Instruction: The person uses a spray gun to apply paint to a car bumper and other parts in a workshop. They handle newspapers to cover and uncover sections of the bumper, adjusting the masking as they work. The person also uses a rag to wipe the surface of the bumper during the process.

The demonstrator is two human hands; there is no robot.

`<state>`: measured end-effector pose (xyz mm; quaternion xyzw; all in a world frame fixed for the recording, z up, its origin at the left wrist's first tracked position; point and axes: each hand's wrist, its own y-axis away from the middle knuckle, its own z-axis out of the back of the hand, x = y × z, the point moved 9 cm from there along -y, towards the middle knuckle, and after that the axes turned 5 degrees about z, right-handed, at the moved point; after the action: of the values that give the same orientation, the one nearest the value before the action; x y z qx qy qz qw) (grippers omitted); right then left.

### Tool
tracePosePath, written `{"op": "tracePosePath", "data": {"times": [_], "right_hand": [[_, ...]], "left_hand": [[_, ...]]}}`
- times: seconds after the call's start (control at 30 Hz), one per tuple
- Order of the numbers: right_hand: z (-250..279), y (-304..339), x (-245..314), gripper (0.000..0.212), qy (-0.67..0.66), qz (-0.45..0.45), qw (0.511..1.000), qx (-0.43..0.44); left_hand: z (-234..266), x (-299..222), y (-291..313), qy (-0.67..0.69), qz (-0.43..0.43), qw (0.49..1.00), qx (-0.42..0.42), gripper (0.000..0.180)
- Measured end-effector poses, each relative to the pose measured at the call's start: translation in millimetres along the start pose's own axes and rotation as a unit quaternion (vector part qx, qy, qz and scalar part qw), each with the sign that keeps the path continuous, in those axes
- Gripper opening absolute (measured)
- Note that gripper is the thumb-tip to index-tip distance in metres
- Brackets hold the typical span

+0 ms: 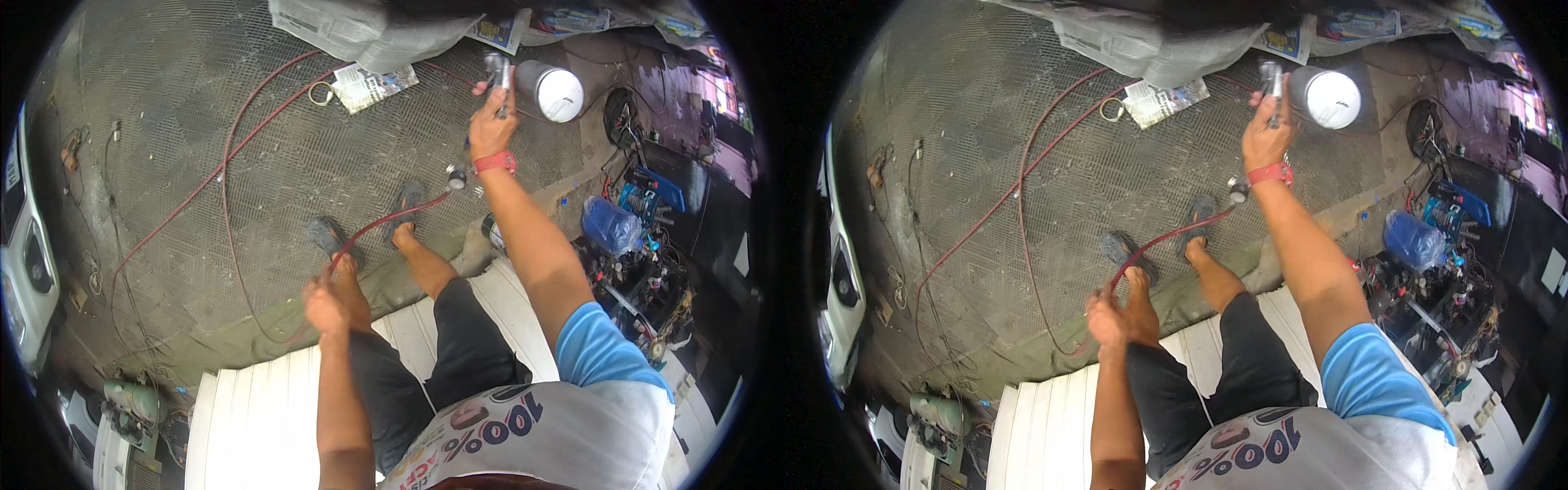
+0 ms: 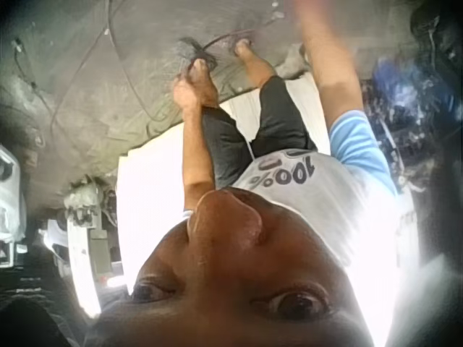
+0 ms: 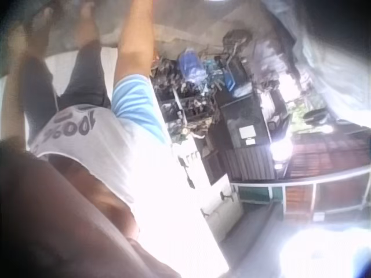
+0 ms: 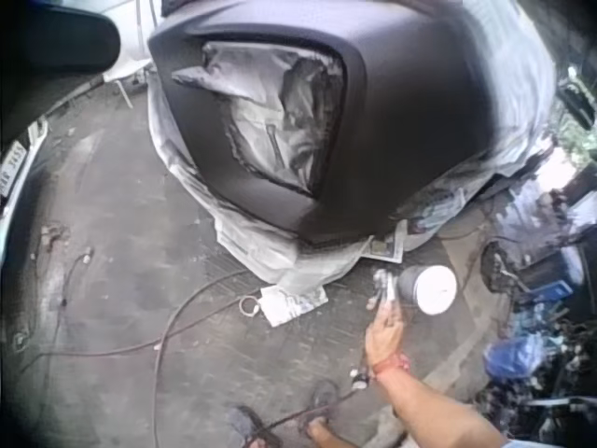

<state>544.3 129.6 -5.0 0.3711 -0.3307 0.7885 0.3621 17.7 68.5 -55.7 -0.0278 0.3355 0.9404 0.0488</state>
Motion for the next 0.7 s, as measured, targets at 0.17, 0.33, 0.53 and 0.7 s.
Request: {"op": "tracePosePath", "data": {"times": [0.17, 0.33, 0.53, 0.7], "right_hand": [[-73, 49, 65, 0.059, -0.12, -0.05, 0.991, -0.04], [-166, 68, 98, 0.059, -0.112, -0.035, 0.989, -0.09], [-316, 52, 166, 0.064, 0.0, 0.151, 0.988, -0.03], [-374, 47, 213, 0.061, 0.076, 0.271, 0.956, -0.083]], "left_hand": [[73, 122, 18, 0.038, 0.055, 0.997, -0.048, 0.04], [98, 204, -7, 0.072, 0.081, 0.99, -0.085, 0.041], [97, 199, -91, 0.125, 0.027, 0.991, -0.033, 0.044], [103, 191, -154, 0.141, -0.018, 0.99, -0.016, 0.045]]}}
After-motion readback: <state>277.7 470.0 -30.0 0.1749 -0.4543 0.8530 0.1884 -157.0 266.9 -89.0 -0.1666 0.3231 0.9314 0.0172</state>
